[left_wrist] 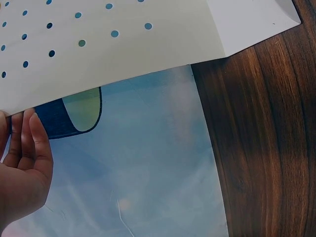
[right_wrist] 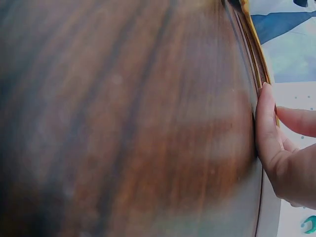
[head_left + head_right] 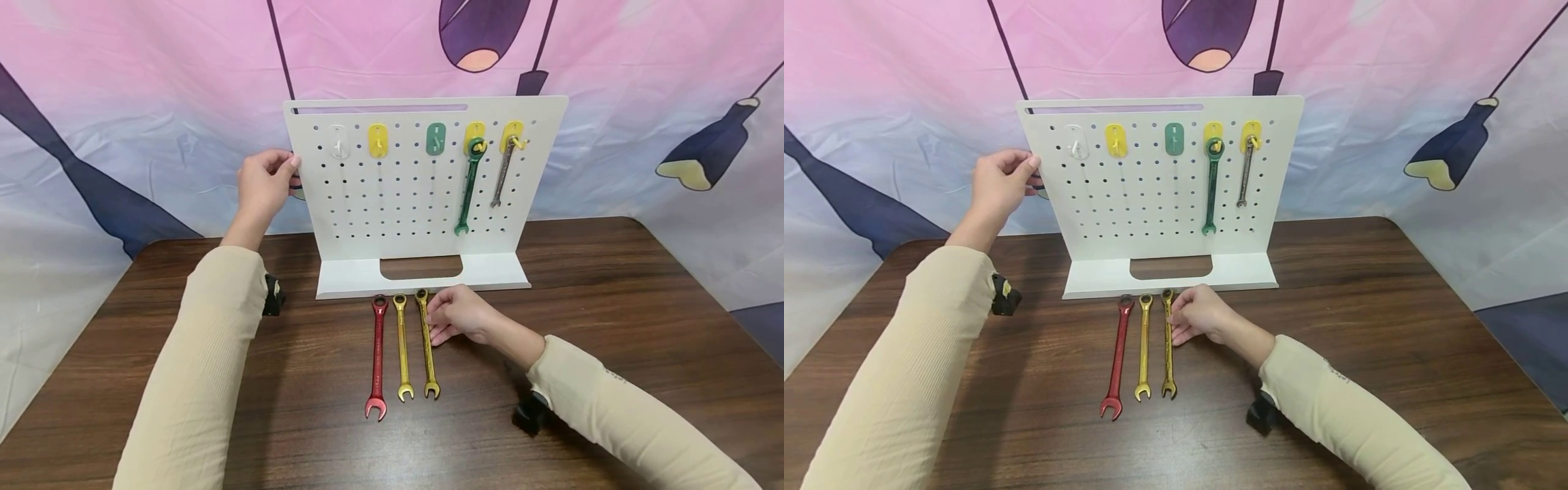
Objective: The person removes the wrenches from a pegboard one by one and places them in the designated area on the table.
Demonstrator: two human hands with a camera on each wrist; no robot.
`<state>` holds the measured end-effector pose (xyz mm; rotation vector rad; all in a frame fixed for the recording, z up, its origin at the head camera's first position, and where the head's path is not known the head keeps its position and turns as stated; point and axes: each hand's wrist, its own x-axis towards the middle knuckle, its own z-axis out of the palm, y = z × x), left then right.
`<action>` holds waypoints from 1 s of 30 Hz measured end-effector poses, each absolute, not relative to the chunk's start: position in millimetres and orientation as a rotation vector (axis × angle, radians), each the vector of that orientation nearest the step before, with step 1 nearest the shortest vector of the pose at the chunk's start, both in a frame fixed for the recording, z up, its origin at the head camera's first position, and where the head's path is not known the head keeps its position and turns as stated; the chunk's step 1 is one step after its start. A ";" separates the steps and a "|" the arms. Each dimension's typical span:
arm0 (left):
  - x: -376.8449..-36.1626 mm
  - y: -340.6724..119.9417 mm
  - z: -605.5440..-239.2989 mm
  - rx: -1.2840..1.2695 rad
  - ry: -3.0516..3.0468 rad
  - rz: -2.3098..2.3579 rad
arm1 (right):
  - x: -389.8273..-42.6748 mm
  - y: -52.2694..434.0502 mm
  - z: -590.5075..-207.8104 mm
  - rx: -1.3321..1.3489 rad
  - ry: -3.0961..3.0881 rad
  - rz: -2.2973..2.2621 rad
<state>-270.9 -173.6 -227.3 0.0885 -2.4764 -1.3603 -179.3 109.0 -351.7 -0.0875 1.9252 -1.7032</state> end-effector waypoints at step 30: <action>-270.6 -174.3 -226.9 0.099 -2.474 -1.352 | -181.3 107.8 -350.9 -0.049 1.969 -1.658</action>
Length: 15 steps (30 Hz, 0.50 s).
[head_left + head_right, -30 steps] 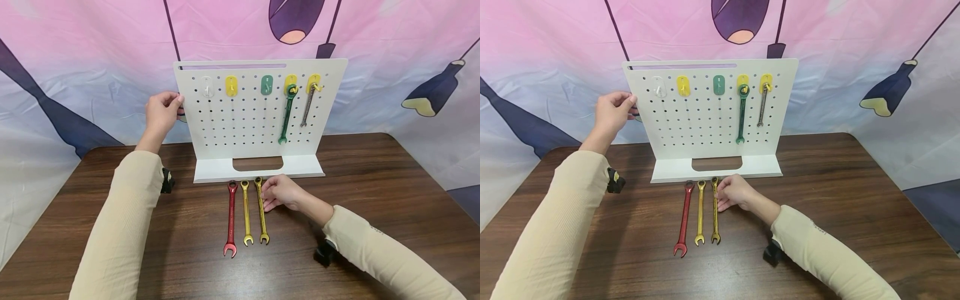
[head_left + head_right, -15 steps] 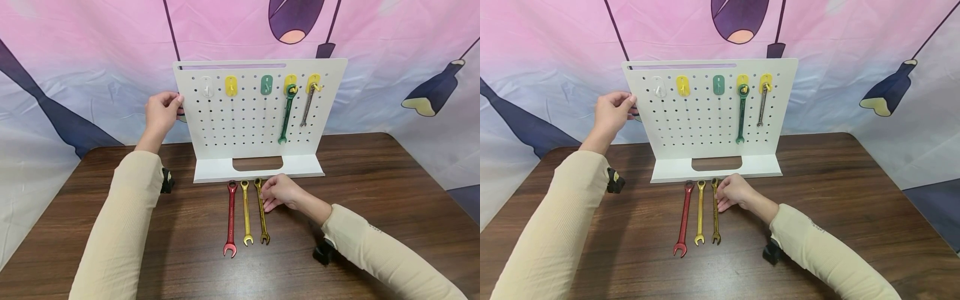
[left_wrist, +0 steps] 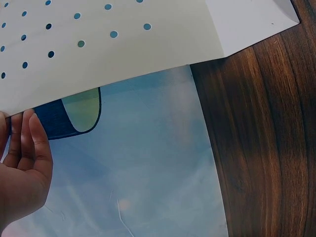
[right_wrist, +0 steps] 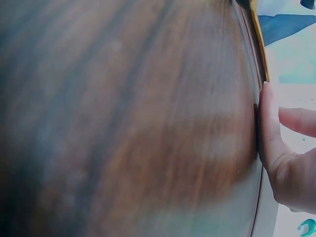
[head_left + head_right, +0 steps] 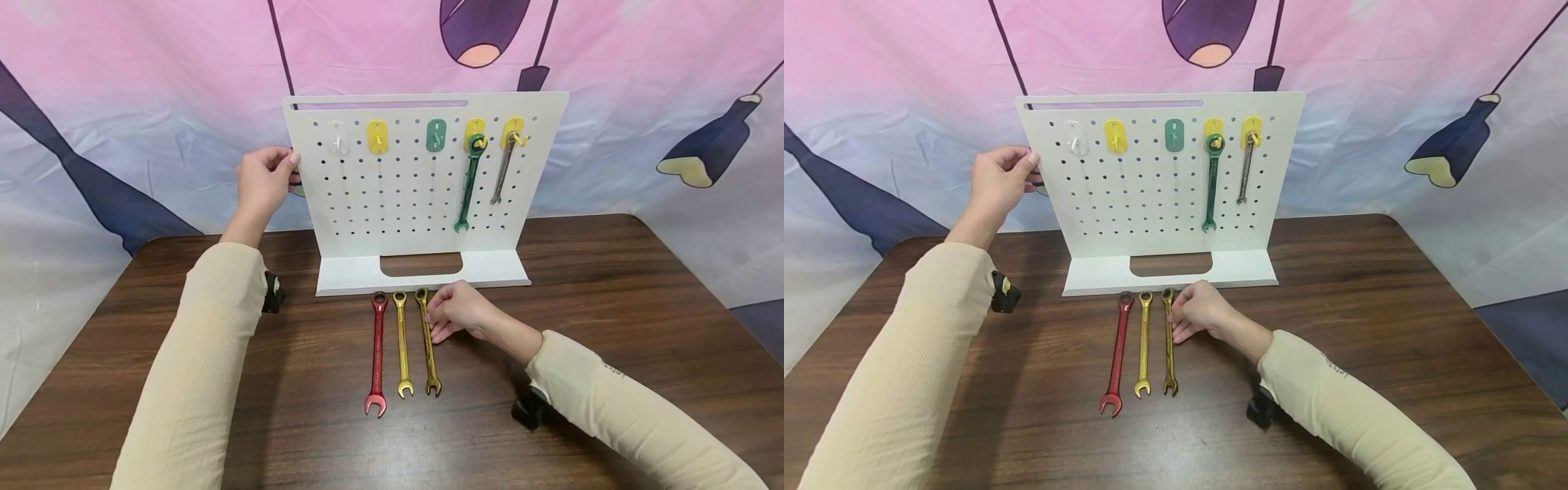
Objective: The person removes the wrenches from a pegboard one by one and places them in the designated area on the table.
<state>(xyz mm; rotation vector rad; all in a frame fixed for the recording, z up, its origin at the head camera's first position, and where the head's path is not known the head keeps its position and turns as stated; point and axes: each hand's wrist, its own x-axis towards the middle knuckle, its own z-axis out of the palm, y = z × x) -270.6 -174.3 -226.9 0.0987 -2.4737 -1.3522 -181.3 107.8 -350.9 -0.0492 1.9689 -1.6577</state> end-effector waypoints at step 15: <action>-271.2 -174.1 -227.2 0.091 -2.464 -1.364 | -182.7 115.8 -347.8 -0.077 1.953 -1.670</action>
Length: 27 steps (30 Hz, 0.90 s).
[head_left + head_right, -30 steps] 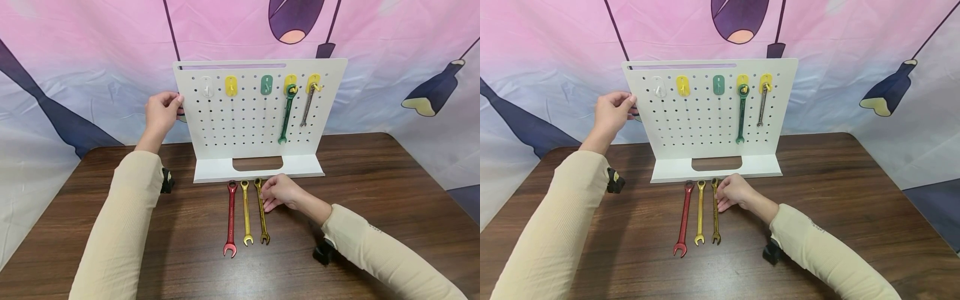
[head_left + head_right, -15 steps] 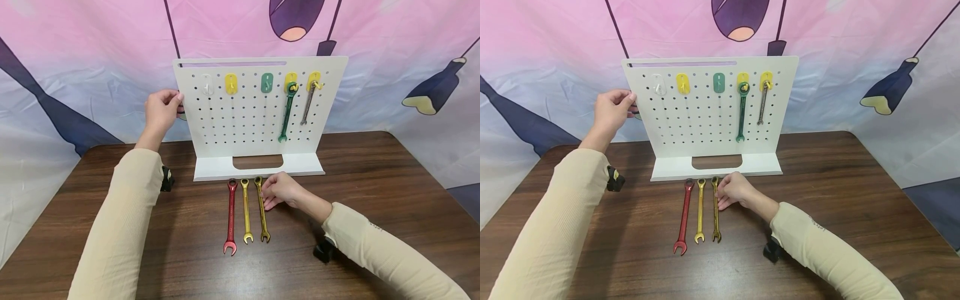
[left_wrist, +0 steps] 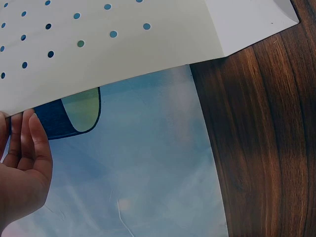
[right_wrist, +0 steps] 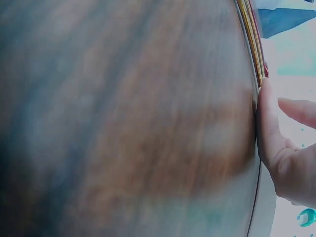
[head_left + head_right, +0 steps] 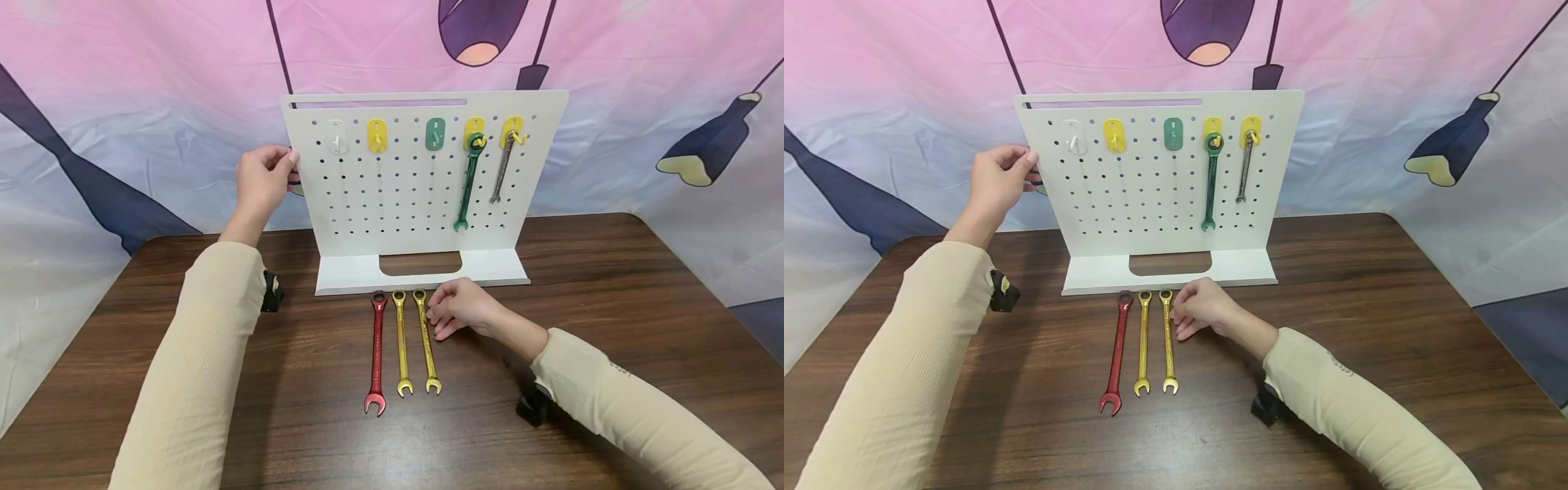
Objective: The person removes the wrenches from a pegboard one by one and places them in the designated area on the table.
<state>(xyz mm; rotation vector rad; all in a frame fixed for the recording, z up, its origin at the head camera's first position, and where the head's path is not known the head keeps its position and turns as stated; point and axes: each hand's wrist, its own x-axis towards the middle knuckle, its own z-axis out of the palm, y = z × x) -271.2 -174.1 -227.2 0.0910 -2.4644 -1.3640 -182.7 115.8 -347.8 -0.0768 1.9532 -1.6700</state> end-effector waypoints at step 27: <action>-290.4 -185.6 -240.5 0.061 -2.422 -1.452 | -202.5 141.8 -322.1 -0.200 2.084 -1.648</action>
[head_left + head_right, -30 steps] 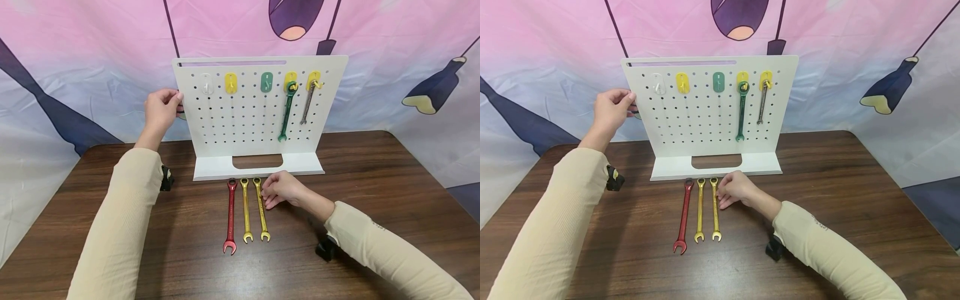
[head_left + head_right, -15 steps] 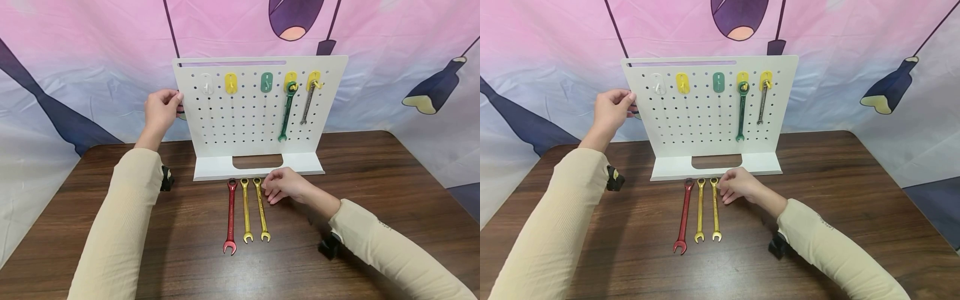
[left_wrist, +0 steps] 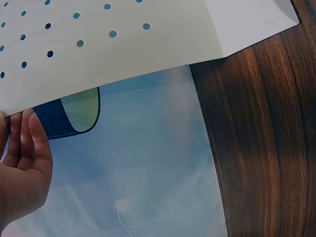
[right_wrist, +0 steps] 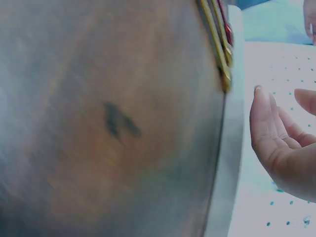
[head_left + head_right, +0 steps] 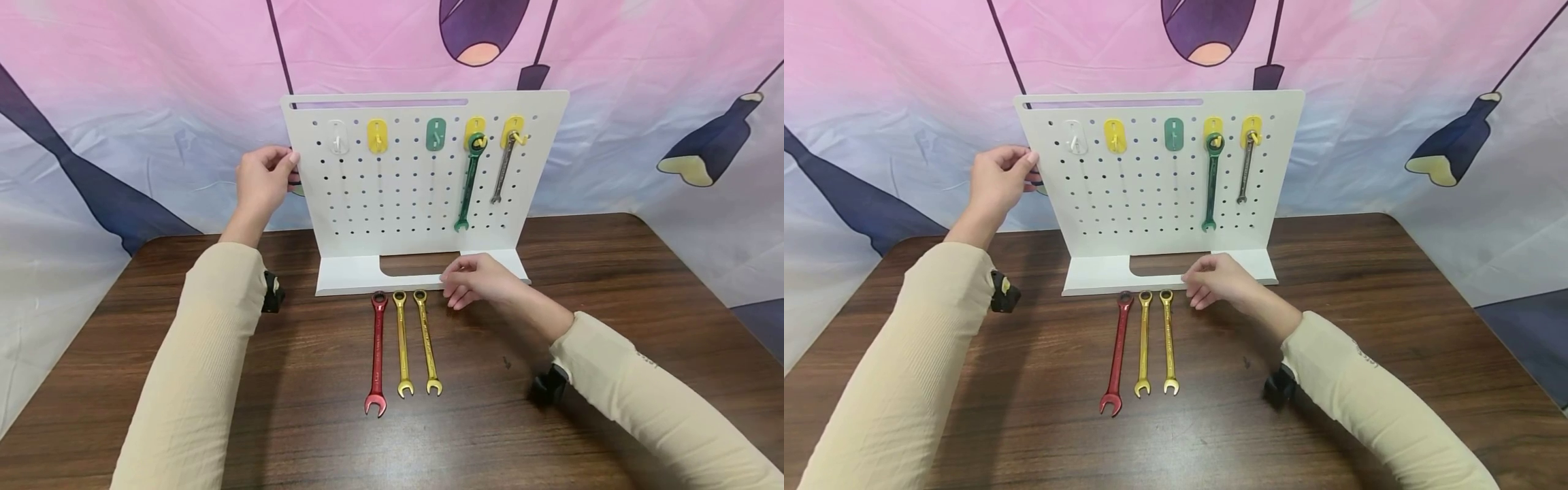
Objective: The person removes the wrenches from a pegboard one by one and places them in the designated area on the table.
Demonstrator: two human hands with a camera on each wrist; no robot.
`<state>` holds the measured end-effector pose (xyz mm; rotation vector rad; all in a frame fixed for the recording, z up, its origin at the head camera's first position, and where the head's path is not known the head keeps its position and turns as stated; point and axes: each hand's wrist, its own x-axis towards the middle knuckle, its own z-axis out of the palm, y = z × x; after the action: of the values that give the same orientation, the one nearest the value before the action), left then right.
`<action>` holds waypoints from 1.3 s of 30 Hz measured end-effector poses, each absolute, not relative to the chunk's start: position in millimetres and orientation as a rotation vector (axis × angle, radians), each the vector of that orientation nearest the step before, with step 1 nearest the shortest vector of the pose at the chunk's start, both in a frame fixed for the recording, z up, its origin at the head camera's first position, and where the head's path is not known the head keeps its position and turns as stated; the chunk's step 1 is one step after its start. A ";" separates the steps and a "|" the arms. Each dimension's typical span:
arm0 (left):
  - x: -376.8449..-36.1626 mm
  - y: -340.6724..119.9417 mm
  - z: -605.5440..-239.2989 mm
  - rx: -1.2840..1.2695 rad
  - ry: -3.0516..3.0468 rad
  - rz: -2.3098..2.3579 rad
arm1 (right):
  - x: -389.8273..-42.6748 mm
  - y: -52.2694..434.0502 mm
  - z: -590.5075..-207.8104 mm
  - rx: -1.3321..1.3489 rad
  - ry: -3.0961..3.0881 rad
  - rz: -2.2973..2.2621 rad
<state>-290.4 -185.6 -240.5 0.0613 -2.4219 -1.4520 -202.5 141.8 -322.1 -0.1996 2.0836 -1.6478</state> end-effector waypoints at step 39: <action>-272.4 -174.8 -228.5 0.099 -2.464 -1.364 | -240.2 174.3 -251.7 -0.213 2.442 -1.718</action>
<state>-272.4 -174.8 -228.5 0.0993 -2.4644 -1.3635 -240.2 174.3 -251.7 -0.2131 2.4418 -1.7177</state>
